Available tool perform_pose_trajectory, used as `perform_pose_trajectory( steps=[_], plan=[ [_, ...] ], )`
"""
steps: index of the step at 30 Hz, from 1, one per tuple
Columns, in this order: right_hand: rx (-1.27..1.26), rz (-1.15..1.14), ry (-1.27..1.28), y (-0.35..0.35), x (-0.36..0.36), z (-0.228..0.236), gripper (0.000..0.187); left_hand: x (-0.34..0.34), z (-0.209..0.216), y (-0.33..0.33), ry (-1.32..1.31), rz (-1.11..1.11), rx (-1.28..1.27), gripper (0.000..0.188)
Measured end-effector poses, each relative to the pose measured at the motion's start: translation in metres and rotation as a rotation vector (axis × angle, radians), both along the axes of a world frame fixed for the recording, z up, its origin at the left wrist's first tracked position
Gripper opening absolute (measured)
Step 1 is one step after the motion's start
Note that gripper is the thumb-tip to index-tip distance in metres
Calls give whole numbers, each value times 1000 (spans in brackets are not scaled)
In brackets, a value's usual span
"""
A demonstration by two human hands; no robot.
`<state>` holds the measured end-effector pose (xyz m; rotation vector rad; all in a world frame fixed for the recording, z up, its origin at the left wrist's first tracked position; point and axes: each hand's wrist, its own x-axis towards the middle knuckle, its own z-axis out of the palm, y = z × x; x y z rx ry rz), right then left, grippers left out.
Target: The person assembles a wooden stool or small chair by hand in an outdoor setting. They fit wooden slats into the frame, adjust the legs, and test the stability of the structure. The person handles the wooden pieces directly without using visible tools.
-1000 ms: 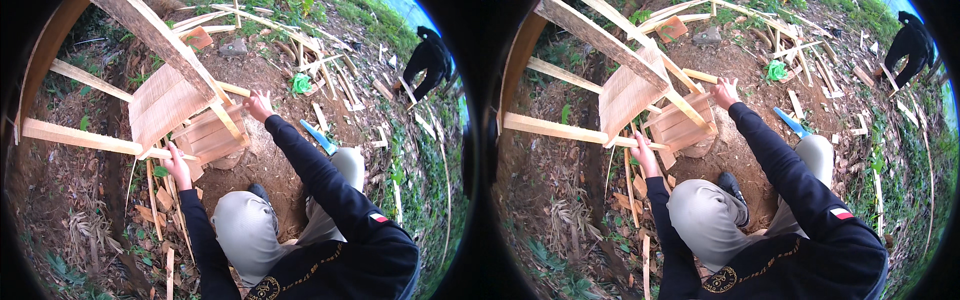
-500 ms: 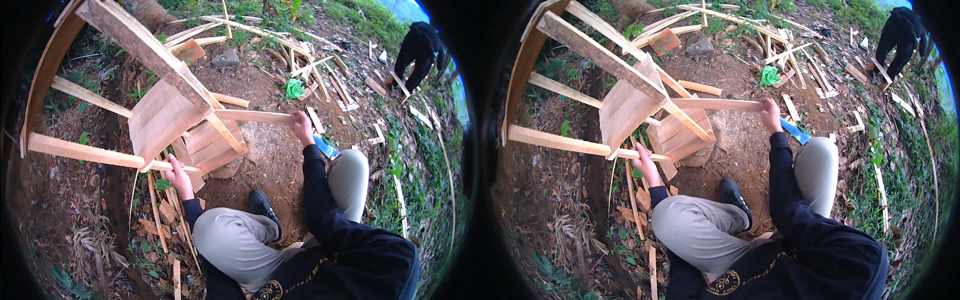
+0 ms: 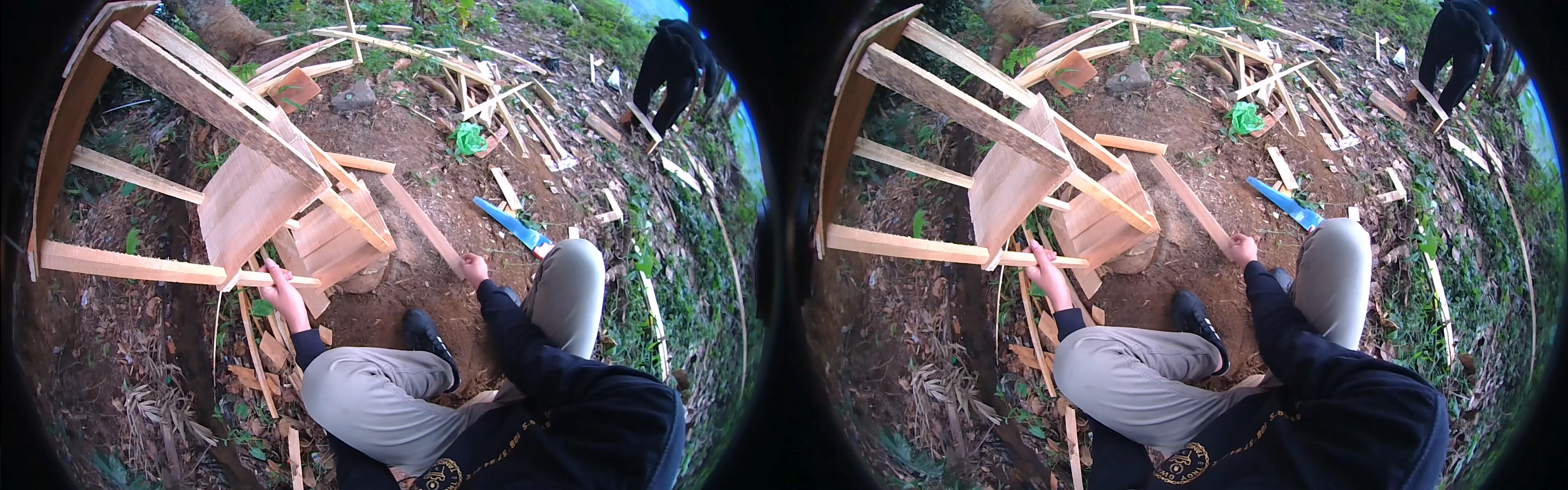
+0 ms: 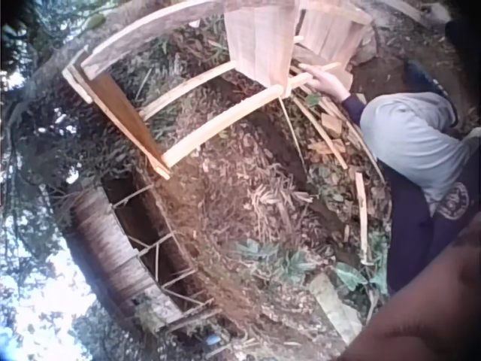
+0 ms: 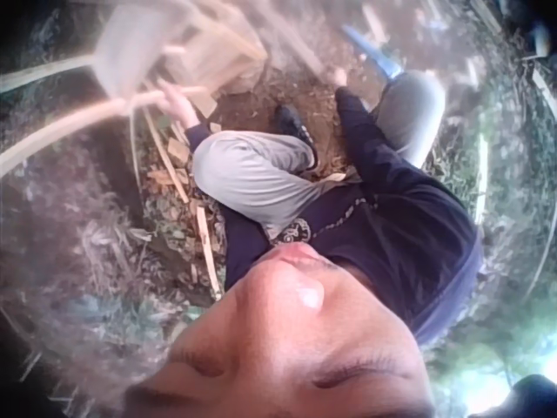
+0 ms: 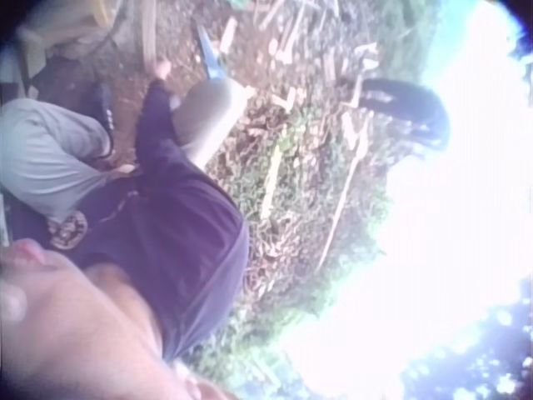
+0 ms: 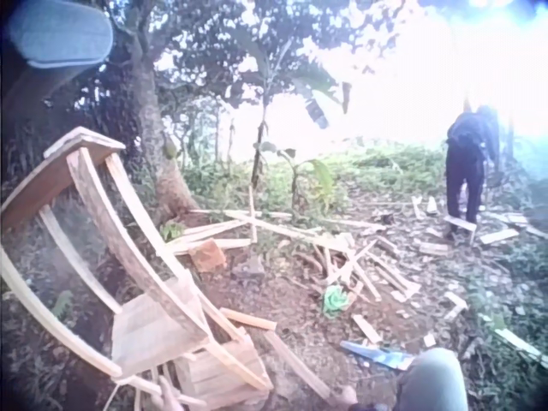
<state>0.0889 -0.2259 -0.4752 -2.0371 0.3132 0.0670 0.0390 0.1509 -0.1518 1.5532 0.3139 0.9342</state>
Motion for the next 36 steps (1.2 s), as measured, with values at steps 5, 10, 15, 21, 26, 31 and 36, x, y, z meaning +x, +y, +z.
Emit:
perform_pose_trajectory(
  steps=[5, 10, 15, 21, 26, 31, 36],
  plan=[
    [-410, 72, -349, 74, 3, 113, 34, -12, 2, 9, -6, 18, 13, 28],
    [314, 501, -507, 118, 32, 244, 21, -12, 0, 7, 9, 21, 8, 25],
    [62, 763, -756, 117, 60, 238, 22, -1, -4, 4, -53, 28, -39, 26],
    [-22, 611, -815, 130, 44, 255, 15, -7, 1, 8, -46, 1, -37, 28],
    [119, 250, -711, 100, 34, 246, 19, -10, -1, 9, -48, 2, -60, 27],
    [258, -63, -499, 57, 9, 203, 21, -6, -4, 8, -70, 27, -19, 25],
    [308, -180, -541, 80, -18, 191, 23, -7, -2, 8, -50, 24, -35, 27]
  ],
)
